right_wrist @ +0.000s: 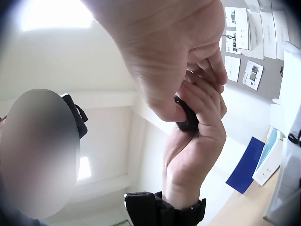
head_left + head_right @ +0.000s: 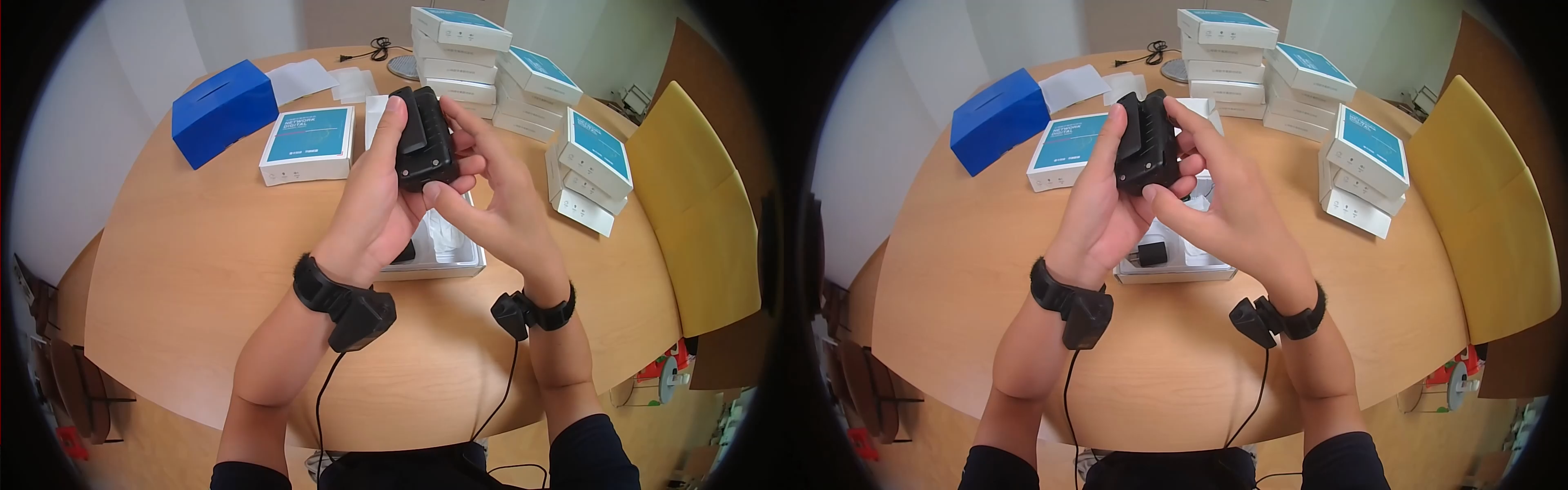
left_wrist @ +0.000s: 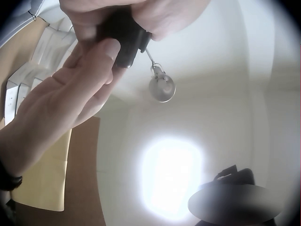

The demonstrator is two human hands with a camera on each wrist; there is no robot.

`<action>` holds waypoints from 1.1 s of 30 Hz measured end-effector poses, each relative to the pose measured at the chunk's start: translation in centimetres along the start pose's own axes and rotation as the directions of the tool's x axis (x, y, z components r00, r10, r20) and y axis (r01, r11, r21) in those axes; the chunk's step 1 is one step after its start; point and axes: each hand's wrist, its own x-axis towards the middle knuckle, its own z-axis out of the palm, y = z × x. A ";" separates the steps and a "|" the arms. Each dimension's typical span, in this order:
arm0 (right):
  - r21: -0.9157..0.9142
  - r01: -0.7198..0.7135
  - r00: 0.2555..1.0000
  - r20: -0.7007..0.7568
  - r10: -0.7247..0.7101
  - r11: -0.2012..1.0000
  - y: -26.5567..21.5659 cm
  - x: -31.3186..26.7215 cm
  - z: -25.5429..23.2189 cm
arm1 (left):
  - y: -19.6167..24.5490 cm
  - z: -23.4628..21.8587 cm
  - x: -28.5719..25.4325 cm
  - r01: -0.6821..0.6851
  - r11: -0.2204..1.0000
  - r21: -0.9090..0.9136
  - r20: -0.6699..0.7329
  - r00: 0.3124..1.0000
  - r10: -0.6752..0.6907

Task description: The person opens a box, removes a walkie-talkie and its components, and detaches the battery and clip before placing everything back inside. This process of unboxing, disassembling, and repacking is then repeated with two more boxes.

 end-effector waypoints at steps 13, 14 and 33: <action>0.240 -0.088 0.994 -0.048 0.102 0.967 -0.1 -0.2 2.4 | 0.3 0.1 -0.5 -0.206 0.964 0.166 -0.158 0.960 0.232; 0.248 -0.125 0.990 -0.033 0.137 0.961 -0.3 -0.4 2.6 | 0.3 0.0 -0.5 -0.216 0.954 0.209 -0.165 0.954 0.252; 0.567 -0.369 0.911 0.065 0.407 0.737 -1.8 -1.7 4.9 | -0.5 0.7 -0.4 -0.353 0.909 0.221 -0.267 0.875 0.404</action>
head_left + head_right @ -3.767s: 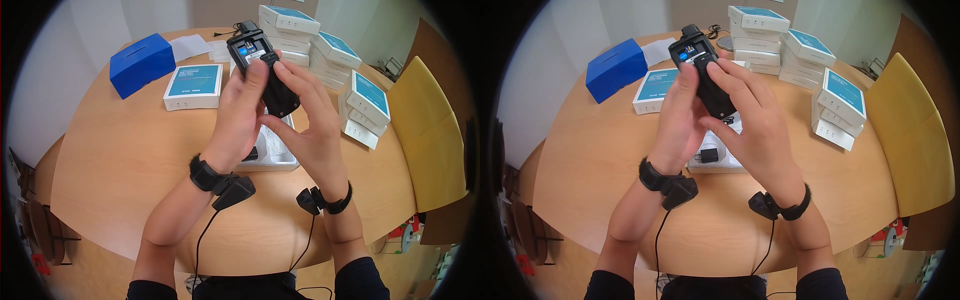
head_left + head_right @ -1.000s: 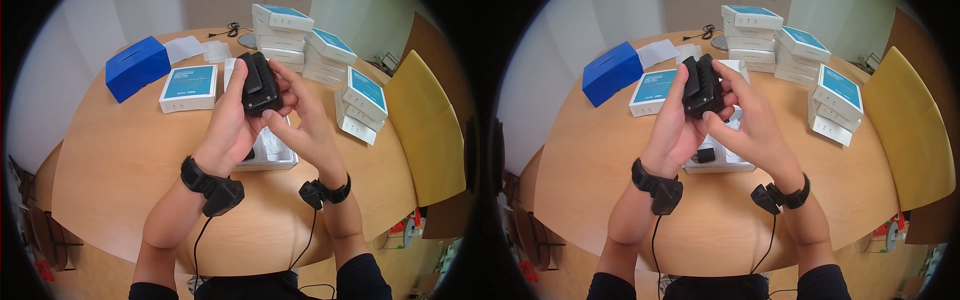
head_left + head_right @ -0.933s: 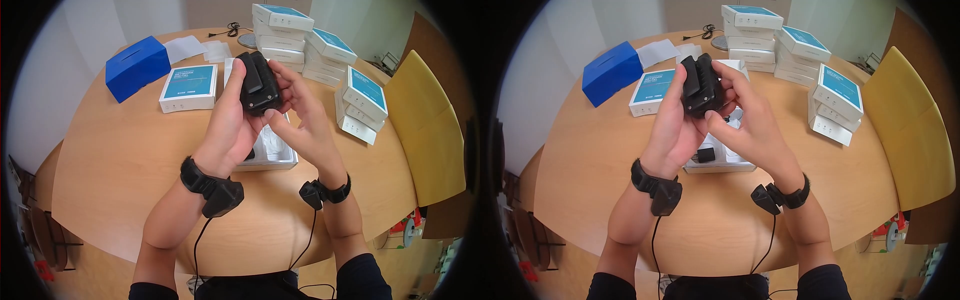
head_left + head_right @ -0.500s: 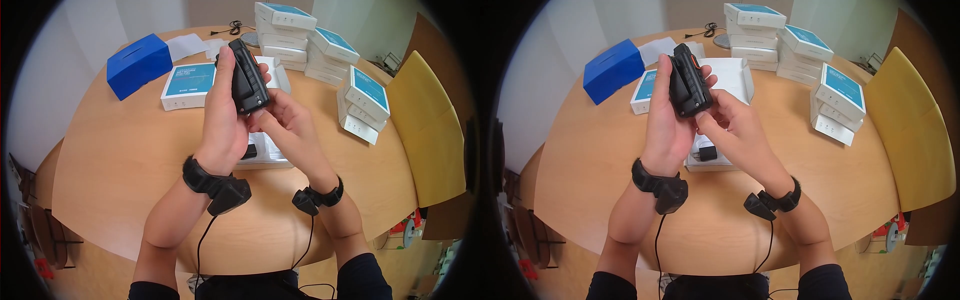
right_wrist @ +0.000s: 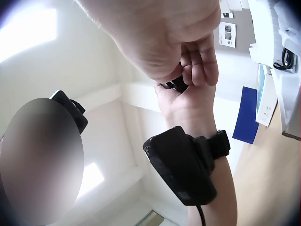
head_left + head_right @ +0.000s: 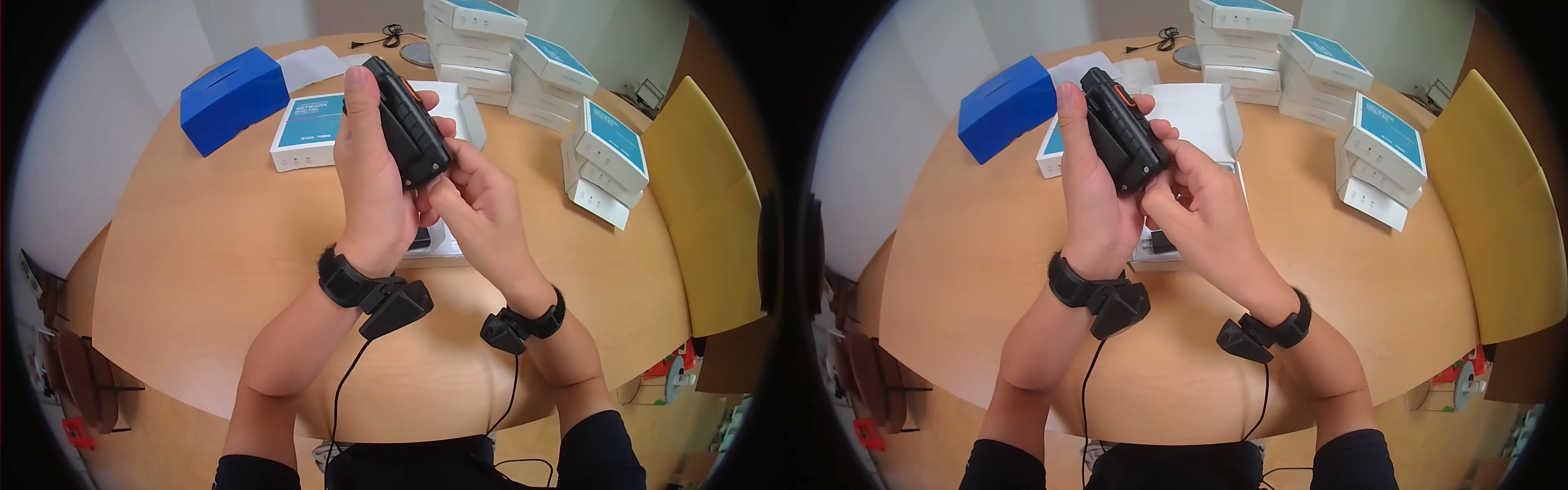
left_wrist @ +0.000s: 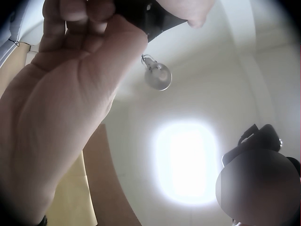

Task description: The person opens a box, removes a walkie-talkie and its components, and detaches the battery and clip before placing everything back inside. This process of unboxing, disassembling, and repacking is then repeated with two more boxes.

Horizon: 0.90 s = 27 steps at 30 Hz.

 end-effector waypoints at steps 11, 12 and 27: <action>0.001 -0.019 1.000 0.006 0.019 1.000 -0.2 0.3 -0.2 | 0.2 0.0 0.1 -0.008 0.999 -0.035 0.028 1.000 0.009; 0.020 -0.028 1.000 0.014 0.027 0.999 -0.2 0.3 -0.2 | 0.1 -0.1 0.2 -0.011 0.999 -0.040 0.027 1.000 0.012; -0.013 -0.035 0.998 0.047 0.035 0.999 -0.1 0.1 -0.1 | 0.4 -0.7 0.0 0.203 0.966 -0.162 -0.023 0.977 -0.210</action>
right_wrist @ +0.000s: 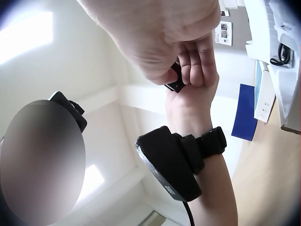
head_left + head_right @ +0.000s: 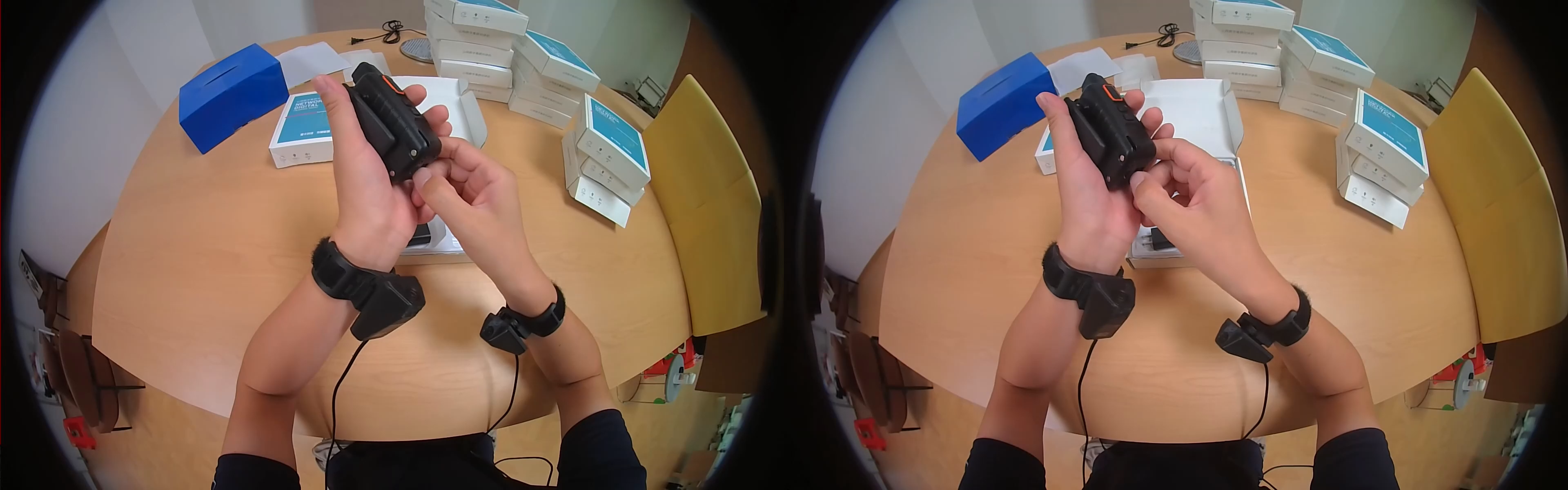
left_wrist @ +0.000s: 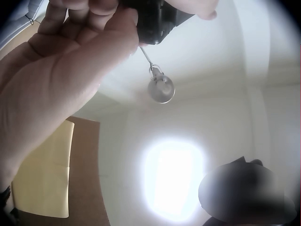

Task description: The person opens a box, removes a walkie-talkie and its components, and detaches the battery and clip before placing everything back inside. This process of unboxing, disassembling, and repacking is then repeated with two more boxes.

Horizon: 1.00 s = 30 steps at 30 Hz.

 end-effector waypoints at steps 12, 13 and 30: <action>-0.075 0.083 0.987 -0.133 -0.092 0.994 1.1 -0.5 1.0 | -0.3 0.4 -0.5 -0.073 0.997 0.022 -0.009 0.997 0.073; -0.073 0.089 0.985 -0.145 -0.099 0.993 1.2 -0.5 1.1 | -0.4 0.5 -0.5 -0.084 0.996 0.020 -0.003 0.996 0.084; 0.074 0.029 0.996 -0.092 -0.022 0.997 0.2 -0.1 0.5 | -0.4 0.5 -0.2 -0.198 0.980 -0.005 0.073 0.977 0.198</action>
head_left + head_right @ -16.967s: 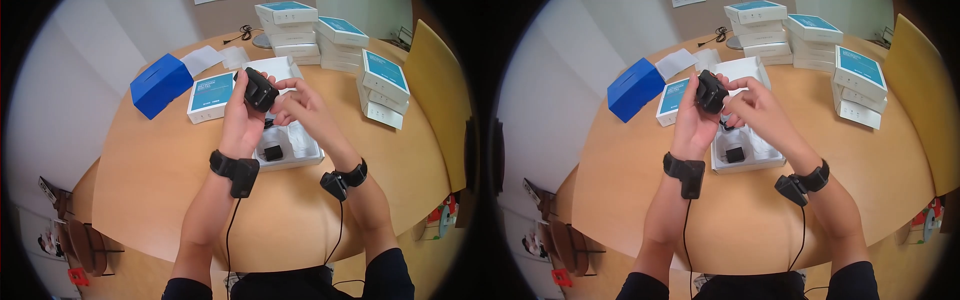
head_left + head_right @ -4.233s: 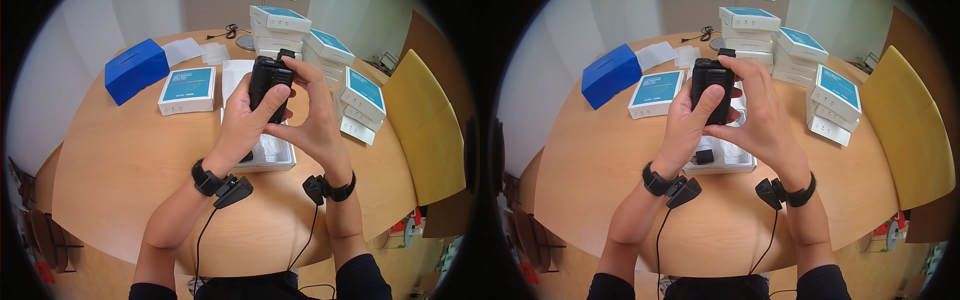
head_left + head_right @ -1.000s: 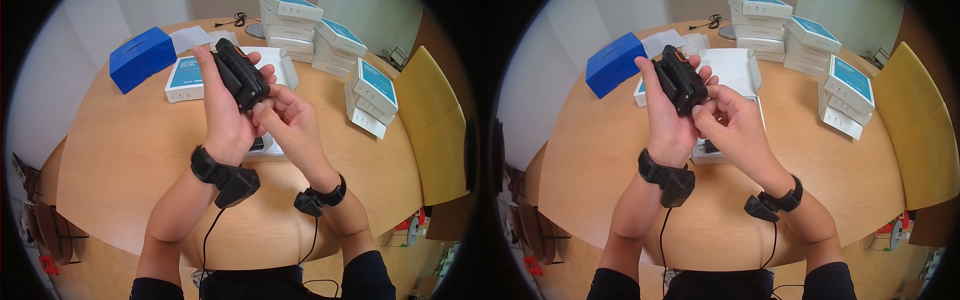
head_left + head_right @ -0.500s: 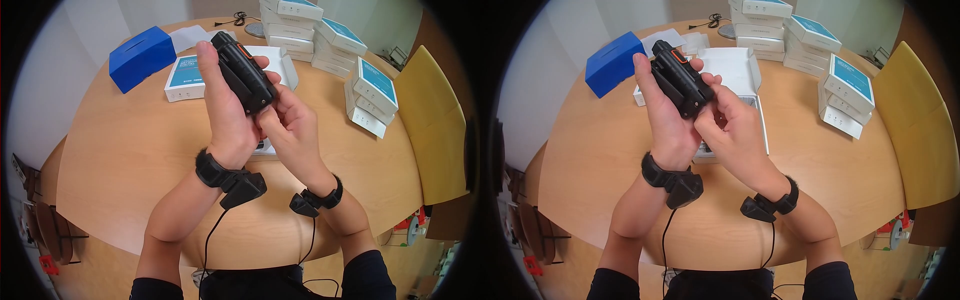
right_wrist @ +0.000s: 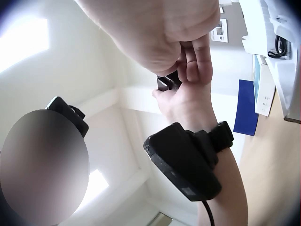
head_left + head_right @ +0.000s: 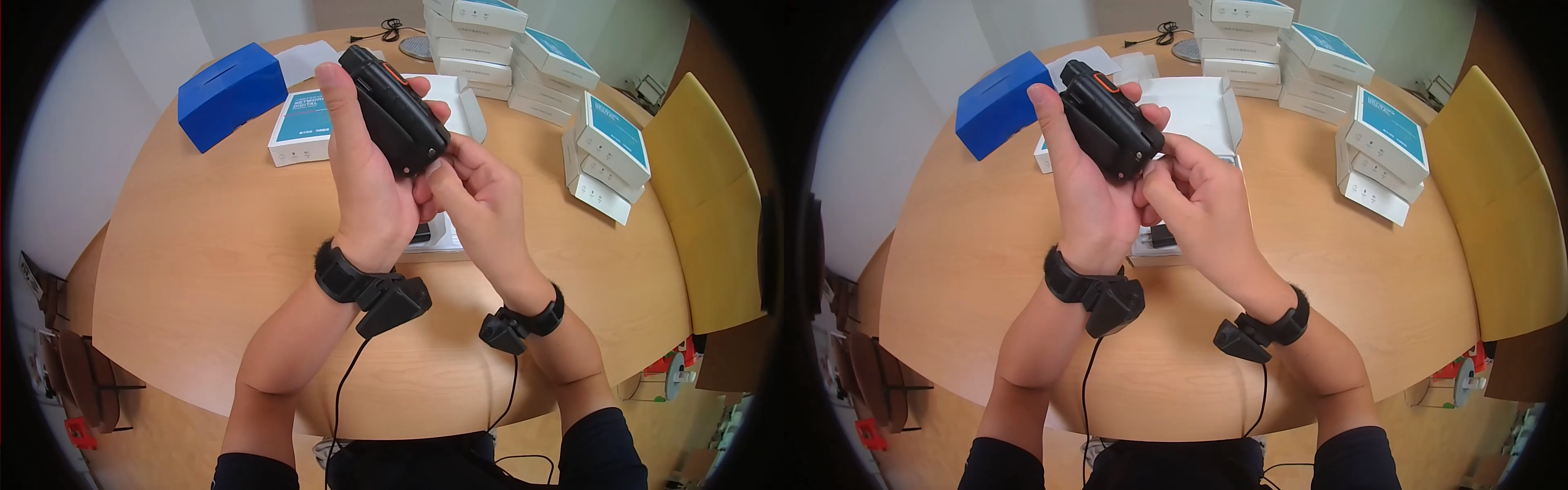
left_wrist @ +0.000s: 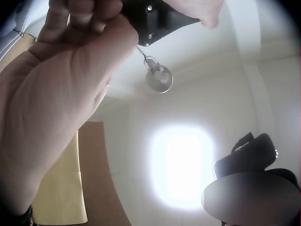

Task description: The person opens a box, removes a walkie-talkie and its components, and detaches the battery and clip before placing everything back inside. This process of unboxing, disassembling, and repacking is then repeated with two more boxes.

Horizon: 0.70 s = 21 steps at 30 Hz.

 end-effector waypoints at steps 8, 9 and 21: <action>0.179 -0.138 0.990 0.016 0.137 0.974 0.3 0.8 -0.9 | -0.6 -0.3 0.9 -0.146 0.982 0.121 0.105 0.986 0.133; 0.192 -0.136 0.991 0.024 0.134 0.972 0.4 0.8 -1.0 | -0.5 -0.3 0.8 -0.135 0.980 0.147 0.110 0.987 0.119; 0.168 -0.127 0.992 0.037 0.123 0.977 0.5 0.4 -0.8 | 0.0 -0.3 0.2 -0.036 0.974 0.225 0.051 0.998 0.025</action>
